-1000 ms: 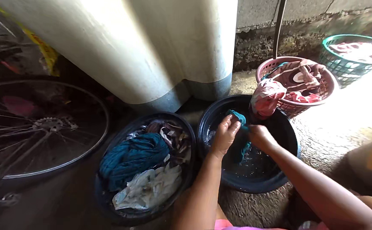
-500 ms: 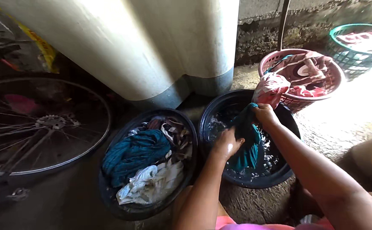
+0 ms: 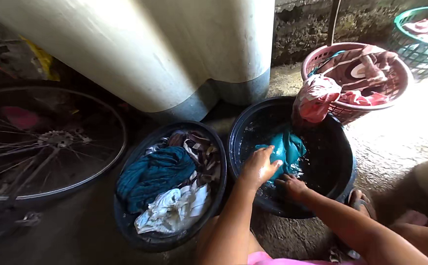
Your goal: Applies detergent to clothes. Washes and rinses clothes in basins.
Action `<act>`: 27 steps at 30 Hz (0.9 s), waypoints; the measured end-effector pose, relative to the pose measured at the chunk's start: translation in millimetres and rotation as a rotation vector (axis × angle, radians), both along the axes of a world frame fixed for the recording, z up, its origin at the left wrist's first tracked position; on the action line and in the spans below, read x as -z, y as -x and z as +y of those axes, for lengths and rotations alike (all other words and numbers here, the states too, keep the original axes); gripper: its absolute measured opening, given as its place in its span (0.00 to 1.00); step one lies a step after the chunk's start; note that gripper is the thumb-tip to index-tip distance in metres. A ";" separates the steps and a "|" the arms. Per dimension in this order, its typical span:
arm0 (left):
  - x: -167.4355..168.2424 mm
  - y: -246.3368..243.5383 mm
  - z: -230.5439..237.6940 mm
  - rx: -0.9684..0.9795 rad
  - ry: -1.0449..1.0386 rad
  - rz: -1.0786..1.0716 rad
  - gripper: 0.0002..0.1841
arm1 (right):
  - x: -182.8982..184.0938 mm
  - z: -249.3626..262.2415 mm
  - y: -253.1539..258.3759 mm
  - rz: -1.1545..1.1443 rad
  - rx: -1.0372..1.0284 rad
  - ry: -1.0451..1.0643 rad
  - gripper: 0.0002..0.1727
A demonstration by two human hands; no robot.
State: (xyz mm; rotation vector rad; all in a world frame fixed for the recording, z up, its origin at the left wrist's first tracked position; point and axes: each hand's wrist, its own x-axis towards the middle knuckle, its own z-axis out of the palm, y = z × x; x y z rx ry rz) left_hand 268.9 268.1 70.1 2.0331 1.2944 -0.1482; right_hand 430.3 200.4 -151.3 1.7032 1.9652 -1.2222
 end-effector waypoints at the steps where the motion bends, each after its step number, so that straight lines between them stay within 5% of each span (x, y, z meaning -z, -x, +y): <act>1: 0.6 0.1 0.4 -0.001 -0.002 0.001 0.33 | 5.6 0.1 0.6 -0.030 0.026 0.030 0.43; 4: 1.4 0.5 2.2 0.003 0.016 0.017 0.34 | 12.2 8.7 -10.2 -0.114 0.052 0.083 0.39; 8: 4.4 0.9 4.0 0.033 0.033 0.017 0.34 | 10.8 4.4 -19.6 -0.154 0.068 0.124 0.21; 12: 5.9 1.9 5.1 0.059 0.027 -0.008 0.34 | -5.2 2.3 -20.2 0.169 0.173 0.011 0.19; 21: 21.1 0.0 0.6 0.198 0.034 0.061 0.43 | -197.5 20.9 -36.3 0.611 0.206 -0.533 0.12; 27: 25.4 1.8 -3.3 0.244 -0.166 -0.220 0.17 | -287.7 8.5 -55.8 0.741 0.319 -1.014 0.06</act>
